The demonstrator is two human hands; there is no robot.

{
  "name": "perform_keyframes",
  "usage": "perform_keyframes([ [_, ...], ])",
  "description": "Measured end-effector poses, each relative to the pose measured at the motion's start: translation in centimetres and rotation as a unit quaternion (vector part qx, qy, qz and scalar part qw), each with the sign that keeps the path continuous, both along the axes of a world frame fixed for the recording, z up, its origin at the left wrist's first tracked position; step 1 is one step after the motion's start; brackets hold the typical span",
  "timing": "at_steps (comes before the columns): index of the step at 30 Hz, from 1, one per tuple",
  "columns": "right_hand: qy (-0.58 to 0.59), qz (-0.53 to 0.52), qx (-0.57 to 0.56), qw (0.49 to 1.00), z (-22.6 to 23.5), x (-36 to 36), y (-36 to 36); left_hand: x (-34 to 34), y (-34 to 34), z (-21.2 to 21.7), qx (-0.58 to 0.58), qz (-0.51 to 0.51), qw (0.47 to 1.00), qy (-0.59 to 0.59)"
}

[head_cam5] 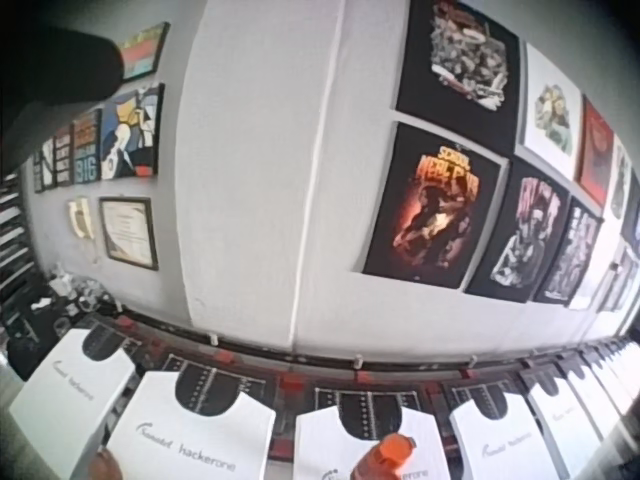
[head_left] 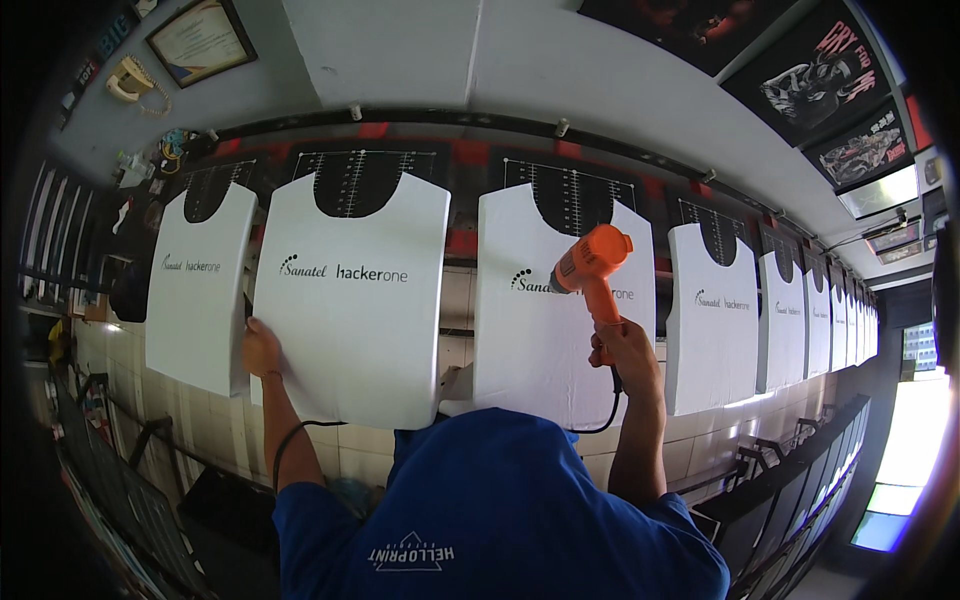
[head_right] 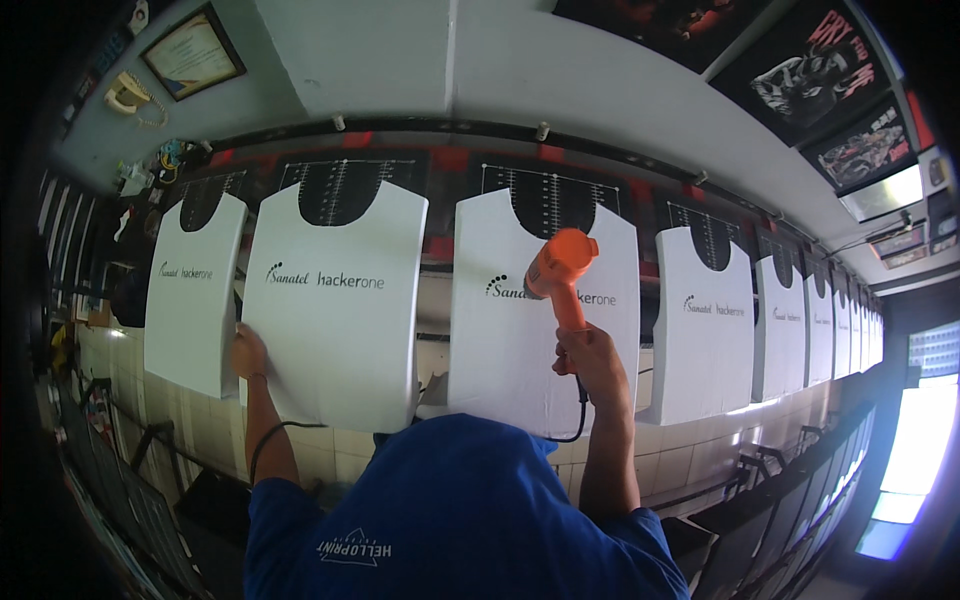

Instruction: The person uses a heat gun to apply heat to the printed logos on several white t-shirts laid out on a workbench. After heating, the person folds each t-shirt by hand and stacks them on the table.

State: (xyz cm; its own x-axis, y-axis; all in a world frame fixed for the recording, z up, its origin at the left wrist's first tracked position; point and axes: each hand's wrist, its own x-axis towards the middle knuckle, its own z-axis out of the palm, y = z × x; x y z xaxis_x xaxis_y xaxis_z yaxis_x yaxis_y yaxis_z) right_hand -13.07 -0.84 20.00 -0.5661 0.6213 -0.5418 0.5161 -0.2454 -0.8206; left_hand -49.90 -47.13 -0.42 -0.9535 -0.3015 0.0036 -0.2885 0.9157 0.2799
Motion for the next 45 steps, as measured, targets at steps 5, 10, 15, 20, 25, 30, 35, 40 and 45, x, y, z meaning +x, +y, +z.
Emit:
perform_keyframes([
  [5, 0.003, -0.008, -0.012, 1.000, 0.3, -0.1, 0.4, 0.1, -0.1, 0.0, 0.010, 0.004, 1.000, 0.009],
  [10, 0.019, -0.013, -0.014, 1.000, 0.9, -0.1, -0.1, 0.4, 0.2, 0.5, 0.010, 0.003, 1.000, 0.009],
  [15, 0.023, 0.009, -0.004, 1.000, 0.1, -0.3, -0.5, 0.3, 0.3, 0.4, 0.016, 0.008, 1.000, 0.011],
  [20, 0.011, 0.014, -0.019, 1.000, 0.8, -0.9, -0.9, 0.2, 0.0, 0.1, 0.007, 0.008, 1.000, 0.009],
  [25, 0.019, 0.022, -0.038, 0.999, 0.8, -0.9, -0.6, -0.1, -0.2, 0.0, 0.014, 0.018, 1.000, -0.015],
  [30, 0.005, 0.034, -0.028, 0.999, 1.0, -1.5, -1.1, 0.1, 0.0, 0.1, 0.008, 0.017, 1.000, -0.008],
  [35, -0.005, 0.043, -0.015, 0.999, 0.9, -2.2, -1.7, 0.2, 0.2, 0.3, -0.001, 0.013, 1.000, -0.006],
  [40, 0.000, 0.052, -0.011, 0.999, 0.6, -2.6, -1.9, 0.0, -0.1, 0.0, 0.007, 0.019, 1.000, -0.002],
  [45, -0.002, 0.063, -0.021, 0.998, 1.2, -2.9, -1.7, 0.1, -0.2, -0.1, 0.015, 0.020, 1.000, -0.008],
])
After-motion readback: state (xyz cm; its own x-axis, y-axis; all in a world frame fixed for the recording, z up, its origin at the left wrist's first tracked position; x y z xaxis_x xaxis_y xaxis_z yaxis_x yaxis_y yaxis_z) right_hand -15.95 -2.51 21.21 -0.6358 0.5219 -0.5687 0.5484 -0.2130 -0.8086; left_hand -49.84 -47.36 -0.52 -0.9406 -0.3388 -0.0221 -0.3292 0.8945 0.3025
